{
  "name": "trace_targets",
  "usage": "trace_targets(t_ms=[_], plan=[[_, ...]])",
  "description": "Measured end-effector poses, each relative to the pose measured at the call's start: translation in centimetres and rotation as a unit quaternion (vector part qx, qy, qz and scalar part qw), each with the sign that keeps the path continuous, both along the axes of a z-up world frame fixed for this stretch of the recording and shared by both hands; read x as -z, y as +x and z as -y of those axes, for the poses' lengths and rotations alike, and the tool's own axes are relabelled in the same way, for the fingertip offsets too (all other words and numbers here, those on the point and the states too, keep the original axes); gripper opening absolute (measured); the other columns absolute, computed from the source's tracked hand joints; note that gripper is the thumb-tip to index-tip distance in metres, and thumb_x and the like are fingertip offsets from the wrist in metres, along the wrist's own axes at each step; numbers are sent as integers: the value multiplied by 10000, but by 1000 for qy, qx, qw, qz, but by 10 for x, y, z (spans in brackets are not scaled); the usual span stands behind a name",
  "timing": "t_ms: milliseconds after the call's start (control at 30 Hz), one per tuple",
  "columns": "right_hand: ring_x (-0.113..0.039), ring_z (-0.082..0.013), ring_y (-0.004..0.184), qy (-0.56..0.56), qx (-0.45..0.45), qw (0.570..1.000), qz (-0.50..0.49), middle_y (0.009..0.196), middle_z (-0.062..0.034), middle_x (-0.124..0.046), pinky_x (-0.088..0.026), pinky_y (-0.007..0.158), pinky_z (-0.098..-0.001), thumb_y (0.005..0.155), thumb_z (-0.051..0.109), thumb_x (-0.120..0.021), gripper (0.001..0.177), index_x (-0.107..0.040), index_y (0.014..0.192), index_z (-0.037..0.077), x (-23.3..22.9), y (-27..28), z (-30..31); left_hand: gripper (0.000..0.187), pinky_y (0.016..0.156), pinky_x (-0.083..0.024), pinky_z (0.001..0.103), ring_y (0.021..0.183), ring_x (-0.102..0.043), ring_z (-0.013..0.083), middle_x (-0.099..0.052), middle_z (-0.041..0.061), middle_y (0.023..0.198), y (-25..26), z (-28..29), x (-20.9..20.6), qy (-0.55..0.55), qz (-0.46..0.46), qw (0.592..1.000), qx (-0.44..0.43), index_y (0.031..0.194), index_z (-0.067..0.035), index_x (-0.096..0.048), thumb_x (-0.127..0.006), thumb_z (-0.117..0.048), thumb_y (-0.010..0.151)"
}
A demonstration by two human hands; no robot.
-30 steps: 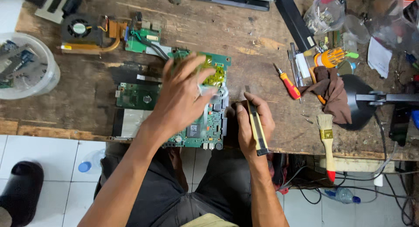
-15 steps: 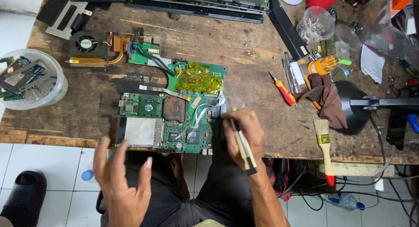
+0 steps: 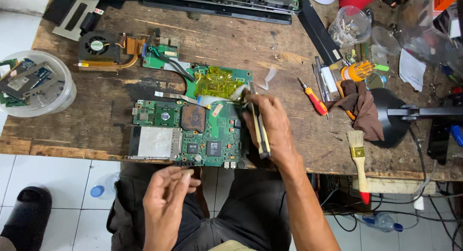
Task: The person uses a utility knife to scrape and clean a section of a green circuit board. They hold the board steady with one hand while carefully working the blade along the surface to remove residue.
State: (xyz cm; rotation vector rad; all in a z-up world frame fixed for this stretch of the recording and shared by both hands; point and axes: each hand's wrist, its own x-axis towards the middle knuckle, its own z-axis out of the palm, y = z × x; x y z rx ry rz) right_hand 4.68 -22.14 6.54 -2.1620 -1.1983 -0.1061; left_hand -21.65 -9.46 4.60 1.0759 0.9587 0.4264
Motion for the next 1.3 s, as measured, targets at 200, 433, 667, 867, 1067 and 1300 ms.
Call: trace_targets(t_ms=[200,433,667,867,1067,1300], plan=[[-666,-328,1095,36,-5,999,-28,1255,-135,-715,-542,946,-443,1100,103,-655,305,-643,1404,91,-8,0,0,262,780,-706,375,913,-884,361,-776,224,992,15,11,7,-6,56,996,-69,1199,42,-613,-758,-55,1004],[-674,-326,1070,57,-1,997,-44,1193,-139,-667,-540,928,-436,1102,92,-656,299,-654,1400,79,-5,-3,4,457,940,-721,510,1068,-862,439,-809,283,1158,28,21,-8,-45,104,988,-108,1342,-44,-467,-730,-7,971],[-678,-314,1135,86,5,996,-33,1267,-127,-726,-539,1002,-415,1104,89,-648,270,-677,1371,62,3,-4,6,132,771,-632,356,756,-688,166,-701,64,854,43,19,-9,-13,127,988,-84,1045,-67,-679,-799,-112,1015],[-726,-290,1113,88,40,993,-60,1240,-92,-774,-554,965,-415,1102,136,-665,251,-701,1348,103,4,-5,11,290,904,-645,313,849,-536,74,-532,4,885,66,21,-3,57,103,987,-108,1169,-84,-620,-836,-113,977],[-712,-314,1105,108,26,993,-34,1224,-104,-755,-551,943,-435,1101,164,-715,238,-687,1328,94,2,-9,20,294,664,-618,320,795,-659,116,-730,68,934,68,7,6,57,150,981,-109,1057,-137,-497,-785,-96,1012],[-806,-227,1070,217,92,971,-34,1231,-134,-807,-638,946,-346,1091,124,-712,224,-711,1295,32,-10,-31,37,209,773,-496,309,855,-560,131,-693,12,980,47,-31,-23,94,111,989,-31,1259,-89,-687,-688,-203,1084]])
